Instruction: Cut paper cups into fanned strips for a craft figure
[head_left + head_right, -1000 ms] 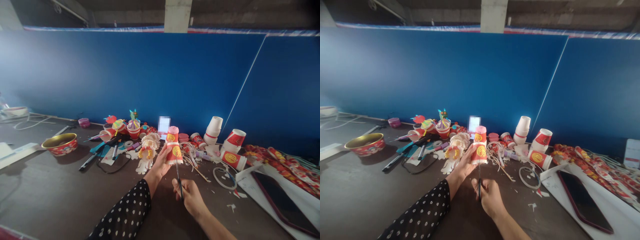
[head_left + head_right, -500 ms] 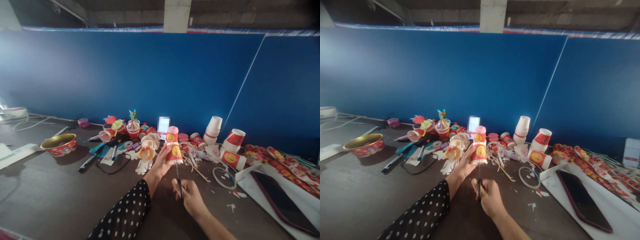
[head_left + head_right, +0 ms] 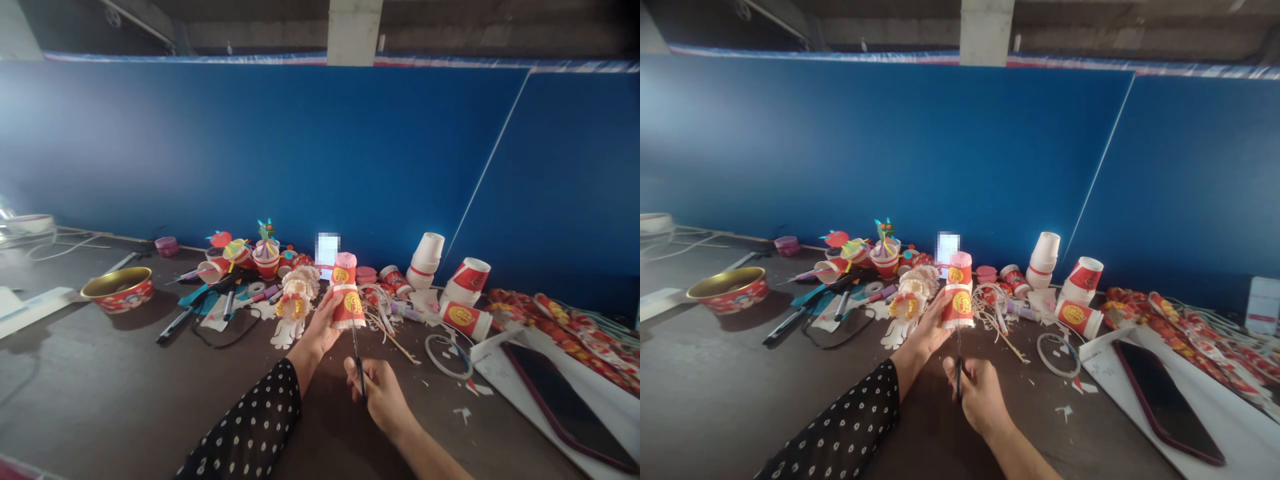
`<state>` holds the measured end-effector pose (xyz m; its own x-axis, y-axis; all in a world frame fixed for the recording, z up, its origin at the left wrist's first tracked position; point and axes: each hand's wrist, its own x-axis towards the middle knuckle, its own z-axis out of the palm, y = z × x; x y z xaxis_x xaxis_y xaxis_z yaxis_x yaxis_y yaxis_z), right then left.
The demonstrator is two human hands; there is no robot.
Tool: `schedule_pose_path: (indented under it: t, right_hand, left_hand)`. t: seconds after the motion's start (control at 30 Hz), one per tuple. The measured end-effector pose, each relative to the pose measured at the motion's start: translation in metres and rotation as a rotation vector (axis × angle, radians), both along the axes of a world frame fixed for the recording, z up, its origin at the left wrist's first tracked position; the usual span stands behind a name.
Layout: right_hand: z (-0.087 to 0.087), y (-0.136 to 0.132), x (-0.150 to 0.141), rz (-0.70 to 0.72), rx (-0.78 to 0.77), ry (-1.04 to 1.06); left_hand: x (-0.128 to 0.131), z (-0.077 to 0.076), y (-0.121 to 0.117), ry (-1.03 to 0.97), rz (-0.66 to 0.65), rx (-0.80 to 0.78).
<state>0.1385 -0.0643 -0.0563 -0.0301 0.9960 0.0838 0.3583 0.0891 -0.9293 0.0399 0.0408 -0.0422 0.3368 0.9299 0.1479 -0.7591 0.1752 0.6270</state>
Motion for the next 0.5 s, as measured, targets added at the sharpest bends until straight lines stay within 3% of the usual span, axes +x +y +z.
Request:
schedule_pose_path:
  t: [0.5]
  right_hand:
    - [-0.0023,0.0009,0.0009,-0.009,0.023,-0.043]
  left_hand:
    - [-0.002,0.0027,-0.0031,0.048,-0.022,0.032]
